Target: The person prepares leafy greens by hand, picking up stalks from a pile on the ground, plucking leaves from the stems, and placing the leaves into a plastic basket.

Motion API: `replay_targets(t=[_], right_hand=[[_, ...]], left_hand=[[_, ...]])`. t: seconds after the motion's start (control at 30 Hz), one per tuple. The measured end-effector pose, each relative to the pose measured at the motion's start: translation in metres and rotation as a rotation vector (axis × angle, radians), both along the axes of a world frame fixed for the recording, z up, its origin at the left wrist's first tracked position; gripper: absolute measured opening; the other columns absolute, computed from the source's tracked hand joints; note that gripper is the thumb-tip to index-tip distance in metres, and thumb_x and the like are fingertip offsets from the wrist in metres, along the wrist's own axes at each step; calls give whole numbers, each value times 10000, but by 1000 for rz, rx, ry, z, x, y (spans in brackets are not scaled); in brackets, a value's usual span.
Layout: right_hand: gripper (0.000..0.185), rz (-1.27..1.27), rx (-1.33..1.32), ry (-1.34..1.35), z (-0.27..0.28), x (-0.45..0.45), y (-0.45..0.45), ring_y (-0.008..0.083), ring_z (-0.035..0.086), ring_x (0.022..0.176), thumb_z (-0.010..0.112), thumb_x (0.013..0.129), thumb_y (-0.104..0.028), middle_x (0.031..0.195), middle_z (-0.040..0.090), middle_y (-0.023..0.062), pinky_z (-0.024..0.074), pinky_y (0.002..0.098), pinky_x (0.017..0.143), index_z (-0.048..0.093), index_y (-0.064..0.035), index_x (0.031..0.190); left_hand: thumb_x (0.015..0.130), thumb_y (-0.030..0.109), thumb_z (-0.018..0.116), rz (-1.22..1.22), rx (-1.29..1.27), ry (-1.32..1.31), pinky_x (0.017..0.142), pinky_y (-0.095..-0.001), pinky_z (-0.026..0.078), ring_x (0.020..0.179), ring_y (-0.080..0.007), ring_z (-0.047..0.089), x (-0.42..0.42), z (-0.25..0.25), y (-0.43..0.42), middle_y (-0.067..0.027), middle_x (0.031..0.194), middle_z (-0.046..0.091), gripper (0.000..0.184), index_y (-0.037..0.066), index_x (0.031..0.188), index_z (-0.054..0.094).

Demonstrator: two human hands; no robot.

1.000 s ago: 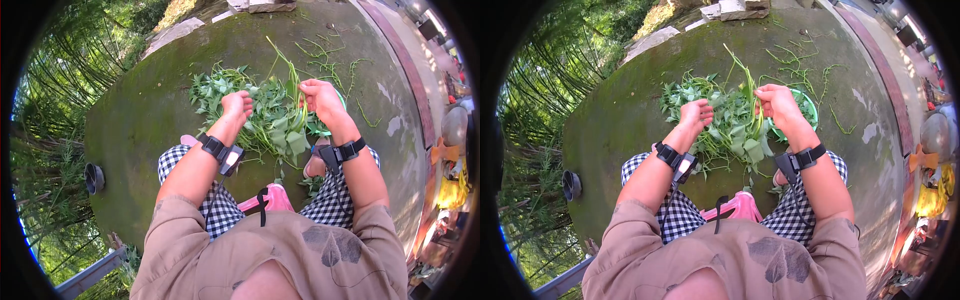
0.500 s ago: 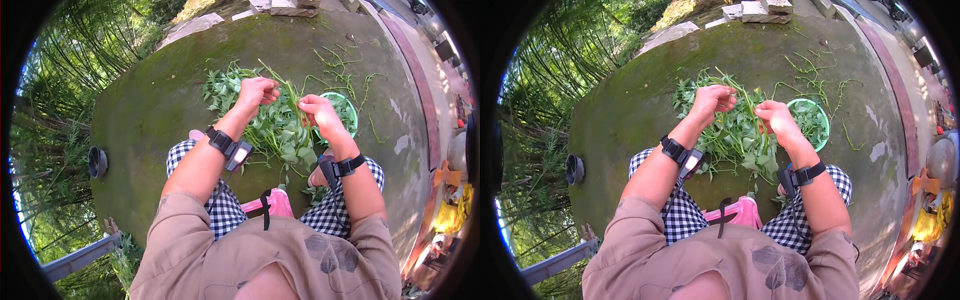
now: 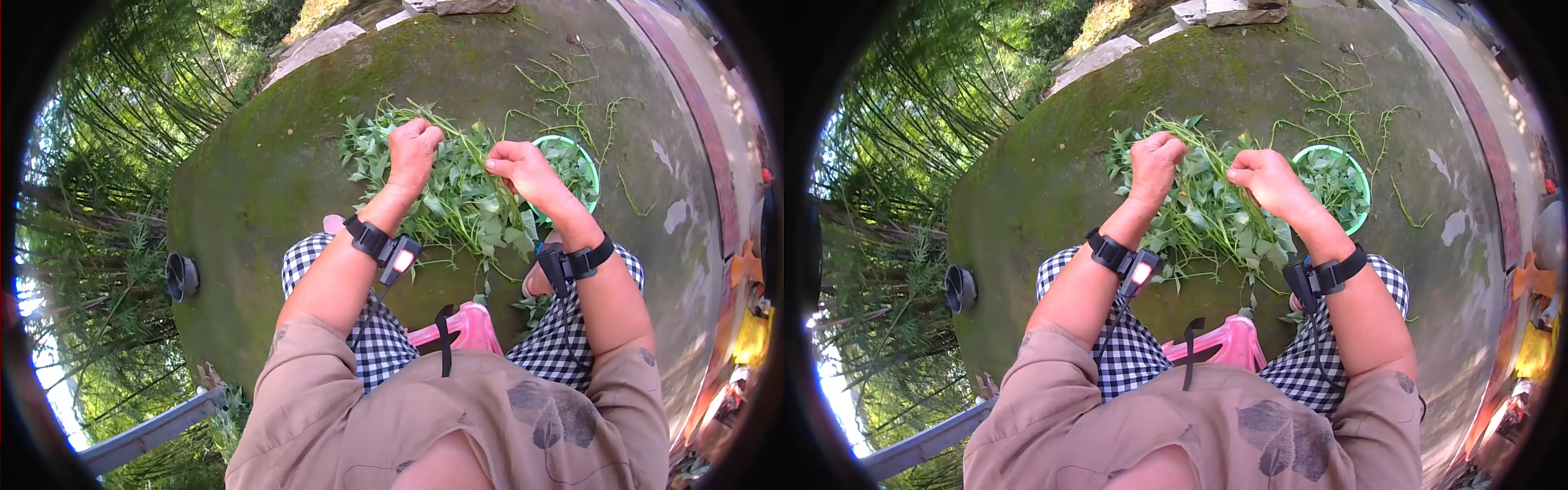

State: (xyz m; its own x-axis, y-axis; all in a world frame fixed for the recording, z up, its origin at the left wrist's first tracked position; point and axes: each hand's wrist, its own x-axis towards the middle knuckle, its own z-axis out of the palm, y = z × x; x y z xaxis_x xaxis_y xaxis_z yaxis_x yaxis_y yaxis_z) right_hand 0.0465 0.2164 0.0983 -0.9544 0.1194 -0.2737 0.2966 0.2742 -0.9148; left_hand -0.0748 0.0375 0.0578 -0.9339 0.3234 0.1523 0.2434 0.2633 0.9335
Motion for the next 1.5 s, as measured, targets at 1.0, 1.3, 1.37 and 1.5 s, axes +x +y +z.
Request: replay_targets(t=[1.0, 1.3, 1.37, 1.5], right_hand=[[252, -102, 445, -110, -24, -7, -8, 304, 650, 818, 679, 781, -282, 810, 678, 144, 487, 403, 742, 681, -48, 873], [232, -74, 587, -30, -13, -10, -31, 341, 652, 836, 674, 782, -292, 832, 684, 148, 497, 438, 746, 686, -75, 862], [227, -78, 570, 20, -15, -9, -30, 343, 652, 817, 672, 780, -290, 809, 682, 146, 499, 439, 734, 686, -76, 855], [216, -70, 525, 91, -19, -7, -29, 340, 651, 781, 667, 780, -293, 769, 673, 142, 499, 437, 708, 683, -85, 835]], left_hand=[[836, 139, 646, -114, 105, -697, 393, -207, 179, 442, -11, 291, 29, 15, 9, 100, 589, 398, 100, 60, 898, 643], [774, 99, 632, -86, 205, -534, 406, -243, 243, 462, -52, 334, 26, 6, 8, 53, 577, 444, 72, 47, 732, 606], [758, 81, 615, -26, 192, -399, 407, -250, 256, 460, -65, 347, 24, -2, 7, 36, 566, 455, 81, 39, 690, 599], [752, 76, 589, 69, 260, -408, 401, -259, 262, 449, -75, 354, 24, -5, 8, 18, 547, 456, 116, 31, 645, 583]])
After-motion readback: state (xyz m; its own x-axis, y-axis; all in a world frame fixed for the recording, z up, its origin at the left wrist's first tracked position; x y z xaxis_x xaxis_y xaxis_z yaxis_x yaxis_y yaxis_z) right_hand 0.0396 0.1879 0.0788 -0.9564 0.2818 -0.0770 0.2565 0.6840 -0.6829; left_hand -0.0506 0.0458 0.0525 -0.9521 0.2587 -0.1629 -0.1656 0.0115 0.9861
